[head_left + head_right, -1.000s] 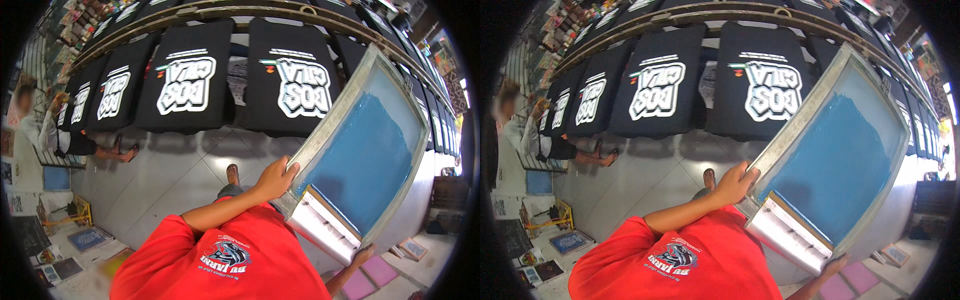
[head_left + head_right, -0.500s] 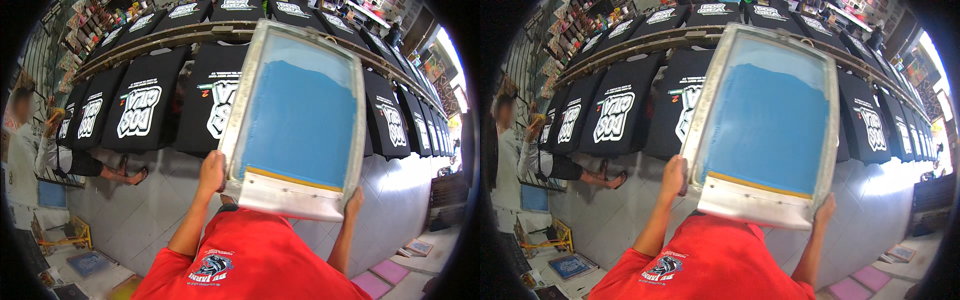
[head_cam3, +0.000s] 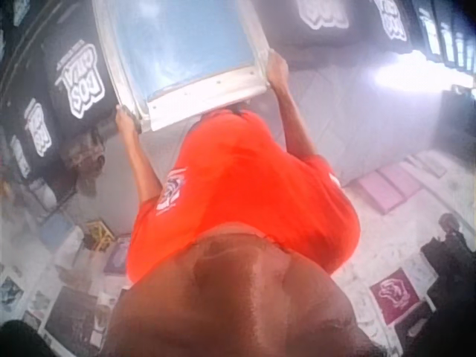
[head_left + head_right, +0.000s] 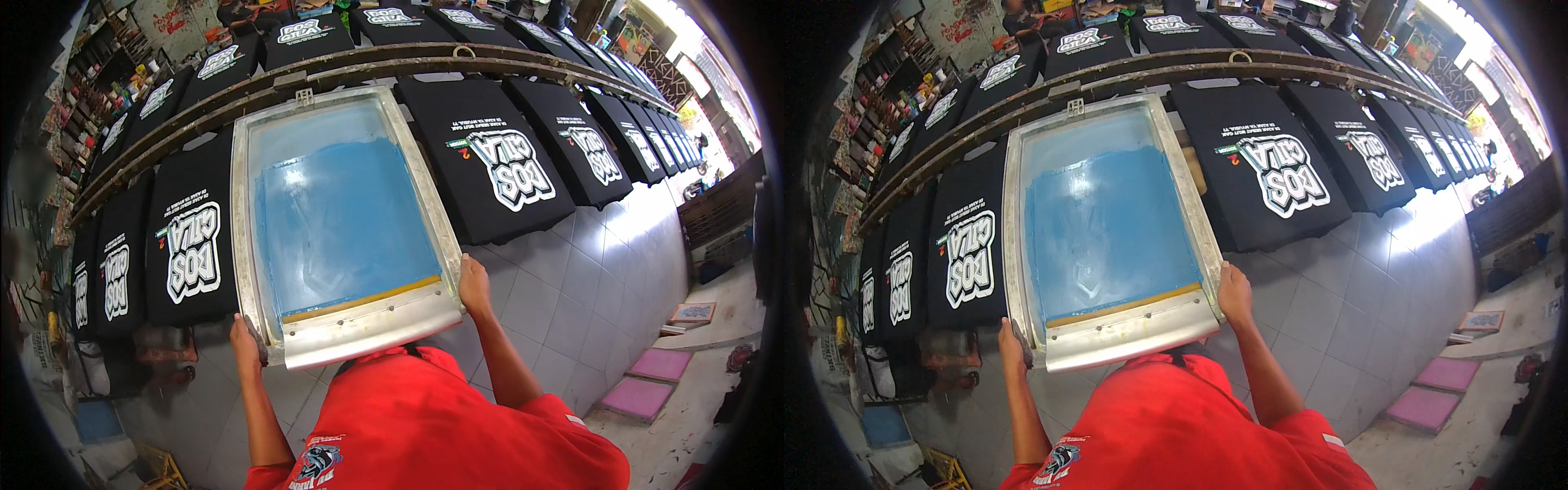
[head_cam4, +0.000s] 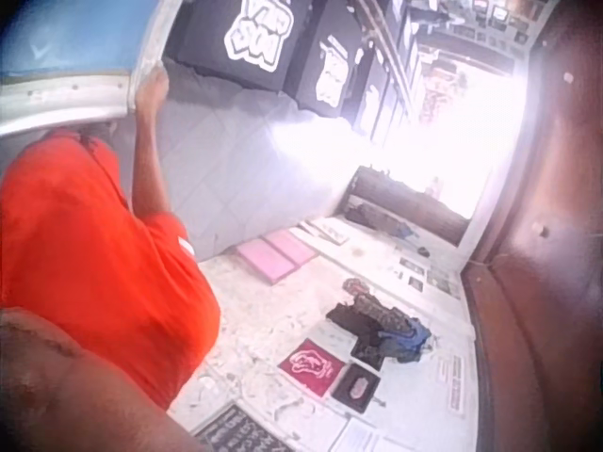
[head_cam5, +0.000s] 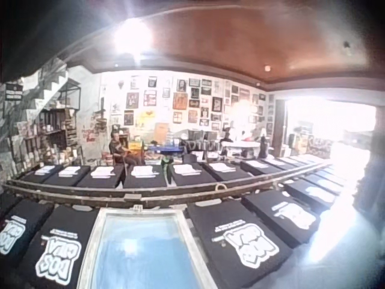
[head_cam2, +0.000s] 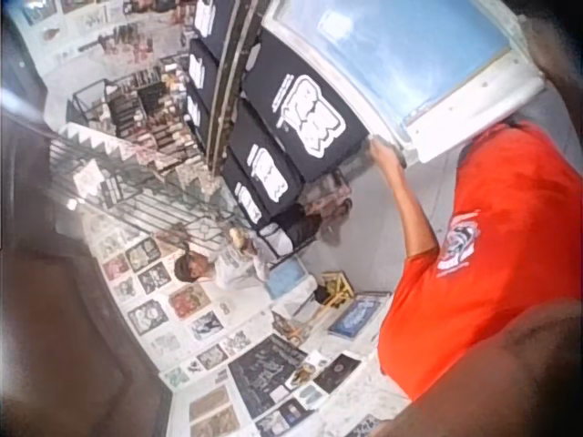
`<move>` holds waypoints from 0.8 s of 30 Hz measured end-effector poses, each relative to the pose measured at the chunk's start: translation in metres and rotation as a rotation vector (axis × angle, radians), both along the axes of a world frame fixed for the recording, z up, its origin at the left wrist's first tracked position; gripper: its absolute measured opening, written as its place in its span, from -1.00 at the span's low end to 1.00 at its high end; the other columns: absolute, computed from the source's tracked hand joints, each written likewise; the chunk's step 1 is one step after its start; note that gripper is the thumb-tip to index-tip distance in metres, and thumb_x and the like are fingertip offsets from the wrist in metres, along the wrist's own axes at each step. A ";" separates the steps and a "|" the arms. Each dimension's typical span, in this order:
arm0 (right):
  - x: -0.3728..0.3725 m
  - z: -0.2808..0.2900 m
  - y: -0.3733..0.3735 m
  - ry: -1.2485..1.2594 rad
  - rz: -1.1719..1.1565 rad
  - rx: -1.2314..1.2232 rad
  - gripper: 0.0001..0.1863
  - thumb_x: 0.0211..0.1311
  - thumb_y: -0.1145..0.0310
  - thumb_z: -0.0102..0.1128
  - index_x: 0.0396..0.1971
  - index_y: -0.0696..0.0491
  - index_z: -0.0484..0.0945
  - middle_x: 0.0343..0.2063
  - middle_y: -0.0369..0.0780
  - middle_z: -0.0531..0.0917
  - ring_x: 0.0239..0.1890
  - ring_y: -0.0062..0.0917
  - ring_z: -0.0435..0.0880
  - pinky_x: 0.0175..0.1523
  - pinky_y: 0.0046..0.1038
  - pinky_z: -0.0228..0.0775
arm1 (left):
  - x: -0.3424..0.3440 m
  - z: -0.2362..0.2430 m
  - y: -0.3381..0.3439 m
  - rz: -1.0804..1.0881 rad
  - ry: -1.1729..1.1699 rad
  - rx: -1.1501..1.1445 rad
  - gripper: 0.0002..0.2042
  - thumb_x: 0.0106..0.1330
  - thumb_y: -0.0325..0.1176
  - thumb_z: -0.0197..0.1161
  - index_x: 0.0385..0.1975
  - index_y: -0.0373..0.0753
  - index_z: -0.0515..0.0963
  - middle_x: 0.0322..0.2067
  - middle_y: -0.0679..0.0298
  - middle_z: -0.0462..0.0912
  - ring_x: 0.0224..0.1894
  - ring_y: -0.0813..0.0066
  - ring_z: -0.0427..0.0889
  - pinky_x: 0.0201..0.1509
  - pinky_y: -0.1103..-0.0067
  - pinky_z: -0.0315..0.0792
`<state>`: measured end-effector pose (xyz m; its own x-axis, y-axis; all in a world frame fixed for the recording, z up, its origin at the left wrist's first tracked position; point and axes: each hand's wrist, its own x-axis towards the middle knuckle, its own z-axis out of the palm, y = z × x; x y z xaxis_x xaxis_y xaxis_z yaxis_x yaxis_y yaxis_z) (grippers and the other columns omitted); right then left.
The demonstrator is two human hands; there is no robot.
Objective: The person performs screen printing on black shirts, using a squeegee to spread blue ink across the mesh screen on several shirts in a row. They move down the printing line, align the frame, and pull the squeegee across the design area multiple times.
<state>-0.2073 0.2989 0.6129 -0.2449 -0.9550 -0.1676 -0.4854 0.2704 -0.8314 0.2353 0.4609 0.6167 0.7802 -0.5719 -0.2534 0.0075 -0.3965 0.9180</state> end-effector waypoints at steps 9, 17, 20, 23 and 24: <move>0.006 -0.005 -0.022 0.106 0.009 0.003 -0.50 0.40 0.08 -0.20 -0.26 0.23 0.58 -0.33 0.13 0.62 -0.17 0.09 0.56 -0.08 -0.09 0.35 | 0.027 -0.046 -0.007 -0.104 -0.029 0.037 -0.52 0.47 -0.06 -0.13 -0.35 -0.43 0.51 -0.41 0.20 0.55 -0.38 0.45 0.44 -0.24 0.47 0.34; 0.005 0.000 -0.038 0.023 -0.003 -0.008 -0.48 0.40 0.05 -0.19 -0.22 0.22 0.60 -0.33 0.11 0.63 -0.19 0.00 0.60 -0.06 -0.21 0.36 | 0.011 -0.029 -0.032 -0.129 -0.185 0.032 -0.50 0.48 -0.08 -0.15 -0.36 -0.48 0.52 -0.44 0.07 0.57 -0.37 0.34 0.48 -0.20 0.41 0.34; 0.009 0.006 -0.043 0.068 -0.008 0.001 -0.48 0.42 0.07 -0.22 -0.27 0.24 0.58 -0.35 0.10 0.63 -0.22 -0.01 0.60 -0.09 -0.20 0.36 | 0.002 -0.013 -0.037 -0.131 -0.153 -0.019 -0.51 0.48 -0.10 -0.15 -0.34 -0.49 0.52 -0.45 0.09 0.58 -0.39 0.33 0.48 -0.21 0.41 0.34; 0.008 0.008 -0.051 0.084 0.016 0.009 -0.46 0.42 0.07 -0.21 -0.30 0.28 0.57 -0.39 0.04 0.63 -0.30 -0.20 0.60 -0.10 -0.27 0.35 | 0.006 -0.017 -0.040 -0.132 -0.098 -0.038 -0.51 0.48 -0.10 -0.15 -0.33 -0.48 0.52 -0.45 0.09 0.58 -0.39 0.33 0.48 -0.21 0.42 0.34; 0.006 0.008 -0.054 0.083 0.026 0.011 -0.45 0.43 0.06 -0.20 -0.30 0.30 0.56 -0.40 0.01 0.64 -0.33 -0.30 0.59 -0.11 -0.30 0.35 | 0.004 -0.013 -0.043 -0.142 -0.113 -0.015 -0.51 0.48 -0.10 -0.15 -0.34 -0.48 0.52 -0.45 0.10 0.58 -0.40 0.34 0.48 -0.21 0.42 0.34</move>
<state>-0.2010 0.2454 0.6212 -0.2338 -0.9593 -0.1583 -0.5597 0.2659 -0.7848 0.2396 0.4184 0.6032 0.7143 -0.6815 -0.1594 -0.1508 -0.3723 0.9158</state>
